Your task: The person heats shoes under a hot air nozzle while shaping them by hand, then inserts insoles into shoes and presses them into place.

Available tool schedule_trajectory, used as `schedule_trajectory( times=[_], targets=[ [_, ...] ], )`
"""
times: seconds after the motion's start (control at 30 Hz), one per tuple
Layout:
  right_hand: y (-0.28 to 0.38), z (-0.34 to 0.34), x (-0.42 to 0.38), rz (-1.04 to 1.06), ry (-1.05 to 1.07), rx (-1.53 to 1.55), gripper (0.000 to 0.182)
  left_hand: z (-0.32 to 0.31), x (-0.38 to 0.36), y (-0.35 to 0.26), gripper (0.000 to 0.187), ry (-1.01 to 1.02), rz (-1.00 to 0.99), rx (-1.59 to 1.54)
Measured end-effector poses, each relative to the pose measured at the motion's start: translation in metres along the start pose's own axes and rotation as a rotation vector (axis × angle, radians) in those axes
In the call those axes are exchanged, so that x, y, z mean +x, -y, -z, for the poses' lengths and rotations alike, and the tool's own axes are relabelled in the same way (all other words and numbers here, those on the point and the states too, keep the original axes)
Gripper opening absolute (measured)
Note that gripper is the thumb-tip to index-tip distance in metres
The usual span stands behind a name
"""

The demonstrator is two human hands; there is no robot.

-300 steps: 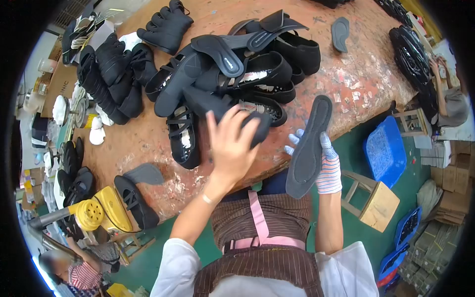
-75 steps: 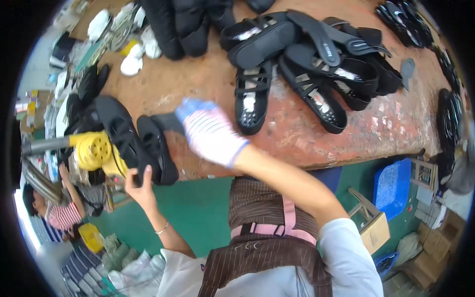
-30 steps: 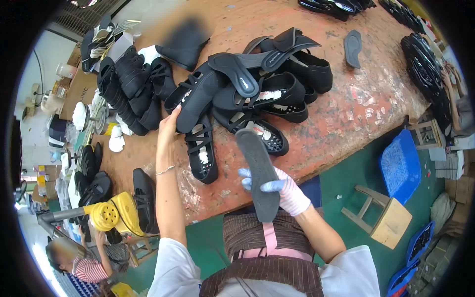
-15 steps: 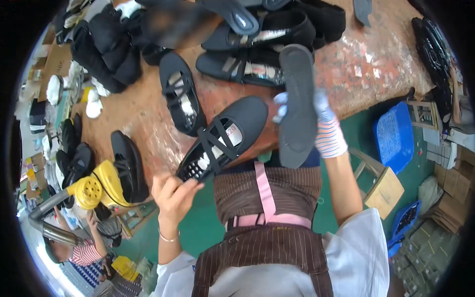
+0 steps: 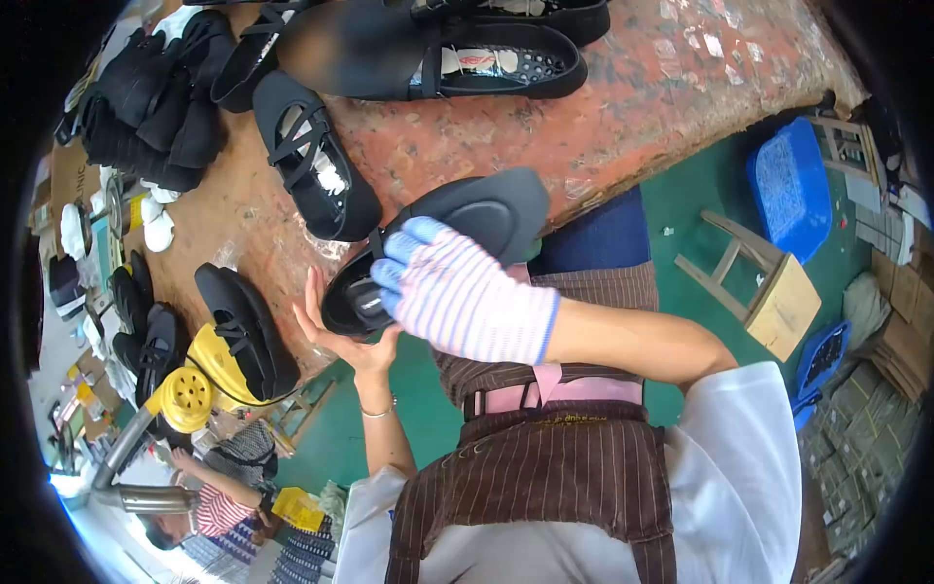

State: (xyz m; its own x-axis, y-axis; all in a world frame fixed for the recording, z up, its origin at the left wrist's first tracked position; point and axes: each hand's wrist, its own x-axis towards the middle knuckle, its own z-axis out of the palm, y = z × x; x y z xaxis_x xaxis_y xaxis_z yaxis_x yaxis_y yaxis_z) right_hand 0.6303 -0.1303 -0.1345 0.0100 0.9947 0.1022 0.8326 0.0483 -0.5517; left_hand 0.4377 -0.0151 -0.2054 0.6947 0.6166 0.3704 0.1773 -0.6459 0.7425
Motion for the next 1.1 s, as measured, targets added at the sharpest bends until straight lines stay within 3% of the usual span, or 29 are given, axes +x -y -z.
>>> schedule_trajectory(
  times=[0.27,0.67,0.77,0.83,0.9,0.93,1.03,1.07,1.1],
  targets=[
    [0.008,-0.036,0.020,0.004,-0.050,0.000,0.024,-0.006,-0.004,-0.003,0.143,-0.048,0.044,0.029],
    [0.015,-0.045,0.025,0.026,0.063,-0.140,0.034,0.002,-0.007,0.007,0.138,0.037,0.019,-0.117],
    [0.011,-0.065,0.026,0.225,0.027,-0.100,0.040,0.007,-0.006,0.014,0.129,0.085,0.018,-0.186],
    [0.002,-0.076,0.033,0.325,0.004,0.123,0.042,0.012,-0.005,0.019,0.111,0.130,-0.019,-0.168],
    [-0.008,-0.078,0.039,0.327,0.051,0.314,0.039,0.013,-0.001,0.021,0.096,0.170,-0.054,-0.149],
    [-0.005,-0.078,0.042,0.317,0.026,0.340,0.037,0.011,0.004,0.014,0.076,0.125,-0.038,-0.152],
    [0.011,-0.068,0.041,0.204,0.137,0.226,0.035,0.014,0.005,0.011,0.059,0.147,0.068,-0.140],
    [0.020,-0.068,0.040,0.224,0.112,0.037,0.033,0.011,0.006,0.007,0.043,0.103,0.074,-0.111],
    [0.025,-0.074,0.044,0.156,0.232,0.106,0.035,0.009,0.005,0.007,0.040,0.071,0.088,-0.111]
  ],
)
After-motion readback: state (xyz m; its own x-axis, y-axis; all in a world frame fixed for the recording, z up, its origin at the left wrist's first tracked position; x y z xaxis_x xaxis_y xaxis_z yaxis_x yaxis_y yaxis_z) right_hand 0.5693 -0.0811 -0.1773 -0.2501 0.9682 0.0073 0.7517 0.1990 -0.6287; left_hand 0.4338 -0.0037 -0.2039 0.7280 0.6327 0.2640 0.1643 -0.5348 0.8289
